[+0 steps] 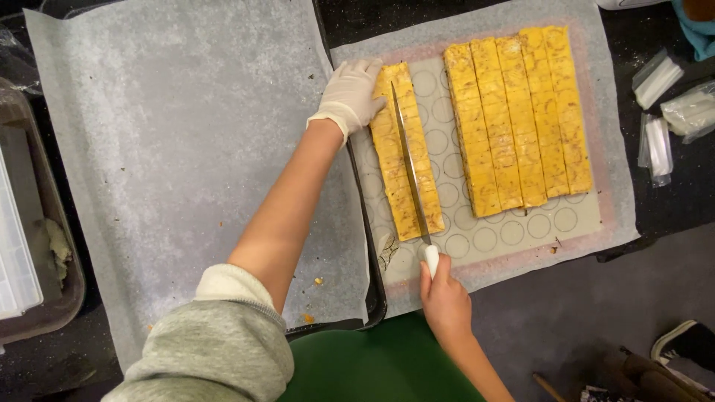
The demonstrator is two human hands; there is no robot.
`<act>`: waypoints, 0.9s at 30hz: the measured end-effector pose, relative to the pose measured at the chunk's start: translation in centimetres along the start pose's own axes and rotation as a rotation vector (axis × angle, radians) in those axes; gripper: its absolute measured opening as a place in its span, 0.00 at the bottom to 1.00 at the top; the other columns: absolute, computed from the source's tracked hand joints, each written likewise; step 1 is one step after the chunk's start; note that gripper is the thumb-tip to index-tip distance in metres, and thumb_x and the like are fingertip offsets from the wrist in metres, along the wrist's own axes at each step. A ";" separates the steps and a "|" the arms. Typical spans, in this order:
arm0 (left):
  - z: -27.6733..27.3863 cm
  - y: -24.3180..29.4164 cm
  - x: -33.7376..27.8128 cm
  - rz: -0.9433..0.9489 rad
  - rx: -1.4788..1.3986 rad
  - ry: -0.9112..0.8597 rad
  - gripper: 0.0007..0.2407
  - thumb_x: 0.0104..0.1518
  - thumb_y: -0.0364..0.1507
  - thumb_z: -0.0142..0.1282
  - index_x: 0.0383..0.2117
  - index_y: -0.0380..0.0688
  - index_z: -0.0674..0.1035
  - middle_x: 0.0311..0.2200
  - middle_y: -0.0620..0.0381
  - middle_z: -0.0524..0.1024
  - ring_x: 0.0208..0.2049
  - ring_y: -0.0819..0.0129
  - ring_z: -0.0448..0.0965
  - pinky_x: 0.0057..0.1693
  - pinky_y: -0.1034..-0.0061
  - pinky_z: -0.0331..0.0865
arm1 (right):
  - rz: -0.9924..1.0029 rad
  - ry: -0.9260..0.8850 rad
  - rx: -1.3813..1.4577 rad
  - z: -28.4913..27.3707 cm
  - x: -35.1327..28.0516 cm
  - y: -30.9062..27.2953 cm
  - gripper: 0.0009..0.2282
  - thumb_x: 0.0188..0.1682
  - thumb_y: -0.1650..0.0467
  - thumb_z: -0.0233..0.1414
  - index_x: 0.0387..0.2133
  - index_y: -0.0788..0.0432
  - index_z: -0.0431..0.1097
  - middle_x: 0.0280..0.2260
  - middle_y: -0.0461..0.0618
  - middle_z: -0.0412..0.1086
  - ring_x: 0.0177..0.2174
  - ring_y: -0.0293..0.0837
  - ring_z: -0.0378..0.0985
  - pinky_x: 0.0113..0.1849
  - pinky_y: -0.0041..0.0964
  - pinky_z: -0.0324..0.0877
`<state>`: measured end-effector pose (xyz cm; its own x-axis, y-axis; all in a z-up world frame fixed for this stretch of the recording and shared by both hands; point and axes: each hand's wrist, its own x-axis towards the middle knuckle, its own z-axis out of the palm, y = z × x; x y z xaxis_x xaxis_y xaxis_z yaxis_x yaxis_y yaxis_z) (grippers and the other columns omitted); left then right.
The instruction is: Cutting a large slab of pastry into smaller rectangular pieces using a long knife on a silicone mat.
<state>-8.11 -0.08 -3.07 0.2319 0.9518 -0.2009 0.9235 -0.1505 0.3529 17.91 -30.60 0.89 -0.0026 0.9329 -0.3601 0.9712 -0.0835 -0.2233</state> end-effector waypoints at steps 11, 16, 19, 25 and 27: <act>0.0 -0.3 0.2 0.003 -0.130 0.030 0.28 0.54 0.40 0.55 0.61 0.47 0.62 0.57 0.50 0.64 0.59 0.53 0.61 0.68 0.64 0.40 | 0.058 -0.118 -0.042 -2.4 0.3 -0.9 0.15 0.54 0.56 0.38 0.42 0.54 0.53 0.13 0.55 0.63 0.14 0.62 0.68 0.16 0.53 0.59; -0.5 -0.1 0.0 -0.022 -0.174 0.016 0.29 0.54 0.40 0.57 0.62 0.47 0.62 0.59 0.51 0.64 0.60 0.55 0.60 0.68 0.66 0.40 | 0.078 -0.172 -0.031 -3.0 0.5 -1.0 0.15 0.54 0.55 0.37 0.40 0.53 0.52 0.13 0.54 0.63 0.14 0.59 0.66 0.17 0.51 0.58; -0.8 0.0 -0.2 -0.024 -0.196 0.024 0.29 0.53 0.39 0.58 0.62 0.47 0.62 0.59 0.52 0.64 0.61 0.55 0.59 0.68 0.66 0.41 | 0.088 -0.193 -0.020 -3.5 0.6 -1.4 0.15 0.54 0.55 0.37 0.40 0.53 0.52 0.13 0.53 0.63 0.13 0.58 0.65 0.16 0.49 0.58; -4.8 2.6 -0.7 -0.206 -0.422 -0.034 0.27 0.54 0.37 0.43 0.63 0.49 0.60 0.62 0.49 0.60 0.63 0.51 0.57 0.65 0.62 0.52 | 0.087 -0.195 -0.015 -3.2 0.7 -1.2 0.15 0.54 0.56 0.37 0.40 0.54 0.52 0.13 0.53 0.63 0.13 0.57 0.65 0.16 0.49 0.57; -5.0 5.0 -0.5 -0.321 -0.483 -0.077 0.30 0.55 0.42 0.41 0.65 0.46 0.55 0.66 0.48 0.53 0.65 0.51 0.55 0.66 0.63 0.50 | 0.060 -0.166 -0.015 -3.0 0.6 -1.0 0.15 0.54 0.56 0.37 0.40 0.54 0.53 0.12 0.52 0.62 0.12 0.56 0.65 0.15 0.49 0.56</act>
<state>-5.10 0.05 3.38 0.0014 0.9046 -0.4264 0.7111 0.2988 0.6364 17.65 -28.88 3.63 0.0176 0.8557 -0.5171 0.9741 -0.1312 -0.1840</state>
